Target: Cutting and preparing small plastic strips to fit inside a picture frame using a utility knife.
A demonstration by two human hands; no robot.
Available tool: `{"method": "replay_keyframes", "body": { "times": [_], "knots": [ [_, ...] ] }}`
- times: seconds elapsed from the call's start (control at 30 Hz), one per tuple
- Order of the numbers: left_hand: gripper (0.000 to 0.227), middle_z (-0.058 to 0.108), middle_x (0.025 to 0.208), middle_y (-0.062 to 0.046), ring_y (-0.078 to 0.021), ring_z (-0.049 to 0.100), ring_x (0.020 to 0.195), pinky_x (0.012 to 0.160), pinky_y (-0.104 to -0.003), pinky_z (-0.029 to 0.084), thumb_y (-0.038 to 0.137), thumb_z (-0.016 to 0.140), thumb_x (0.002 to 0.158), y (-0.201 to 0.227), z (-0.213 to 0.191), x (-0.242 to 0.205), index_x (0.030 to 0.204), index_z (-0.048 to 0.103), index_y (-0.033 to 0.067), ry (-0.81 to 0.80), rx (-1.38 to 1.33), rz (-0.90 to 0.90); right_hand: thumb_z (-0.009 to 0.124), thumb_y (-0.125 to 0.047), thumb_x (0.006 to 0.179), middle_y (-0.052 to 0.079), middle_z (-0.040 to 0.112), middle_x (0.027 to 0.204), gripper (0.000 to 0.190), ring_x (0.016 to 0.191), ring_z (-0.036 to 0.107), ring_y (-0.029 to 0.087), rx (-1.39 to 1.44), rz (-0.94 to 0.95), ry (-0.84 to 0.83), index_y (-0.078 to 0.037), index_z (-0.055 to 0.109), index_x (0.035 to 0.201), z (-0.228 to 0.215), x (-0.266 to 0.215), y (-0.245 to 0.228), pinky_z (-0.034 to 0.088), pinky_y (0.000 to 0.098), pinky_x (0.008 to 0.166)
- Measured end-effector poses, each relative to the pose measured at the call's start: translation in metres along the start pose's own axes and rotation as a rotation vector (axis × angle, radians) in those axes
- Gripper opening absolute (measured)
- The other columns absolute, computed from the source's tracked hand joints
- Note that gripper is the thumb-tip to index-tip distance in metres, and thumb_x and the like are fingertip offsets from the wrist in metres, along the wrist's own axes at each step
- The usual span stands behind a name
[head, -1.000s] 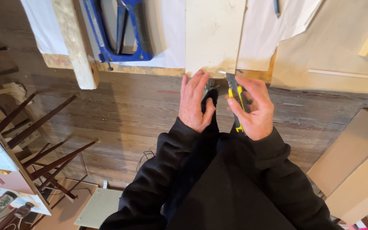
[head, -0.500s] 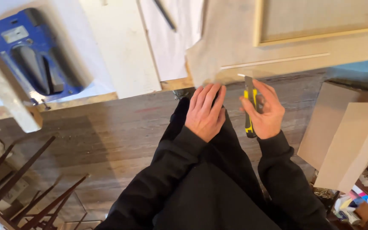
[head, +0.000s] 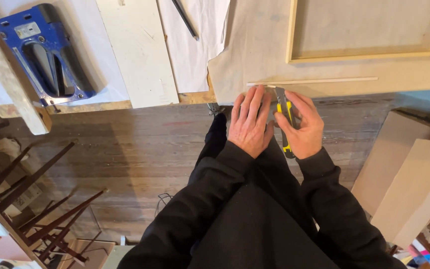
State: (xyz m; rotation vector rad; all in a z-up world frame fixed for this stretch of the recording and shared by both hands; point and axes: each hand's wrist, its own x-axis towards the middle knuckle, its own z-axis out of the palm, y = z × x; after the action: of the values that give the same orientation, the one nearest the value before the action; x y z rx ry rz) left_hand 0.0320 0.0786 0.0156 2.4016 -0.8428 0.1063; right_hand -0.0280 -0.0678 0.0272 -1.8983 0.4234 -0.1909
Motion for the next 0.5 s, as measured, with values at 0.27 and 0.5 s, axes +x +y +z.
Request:
{"method": "replay_keyframes", "body": {
  "times": [0.27,0.5],
  "knots": [
    [0.077,0.049,0.163,-0.025,-0.0404,0.049,0.153,0.128,-0.055,0.039,0.024,0.083,0.08,0.0,0.01,-0.001,0.15,0.061,0.0,0.005,0.036,-0.052,0.083,-0.006,0.1,0.022,0.064,0.137,0.051,0.126,0.067,0.036,-0.03,0.007,-0.023,0.002,0.064,0.147,-0.001,0.006,0.001,0.062,0.0466,0.092],
    [0.083,0.049,0.164,-0.022,-0.0373,0.049,0.154,0.129,-0.053,0.04,0.028,0.082,0.079,0.0,0.012,-0.003,0.154,0.058,0.0016,-0.018,0.073,-0.065,0.084,-0.01,0.1,0.019,0.064,0.136,0.052,0.128,0.065,0.033,-0.033,0.035,-0.04,-0.001,0.064,0.148,-0.003,0.004,0.005,0.061,0.0448,0.093]
  ]
}}
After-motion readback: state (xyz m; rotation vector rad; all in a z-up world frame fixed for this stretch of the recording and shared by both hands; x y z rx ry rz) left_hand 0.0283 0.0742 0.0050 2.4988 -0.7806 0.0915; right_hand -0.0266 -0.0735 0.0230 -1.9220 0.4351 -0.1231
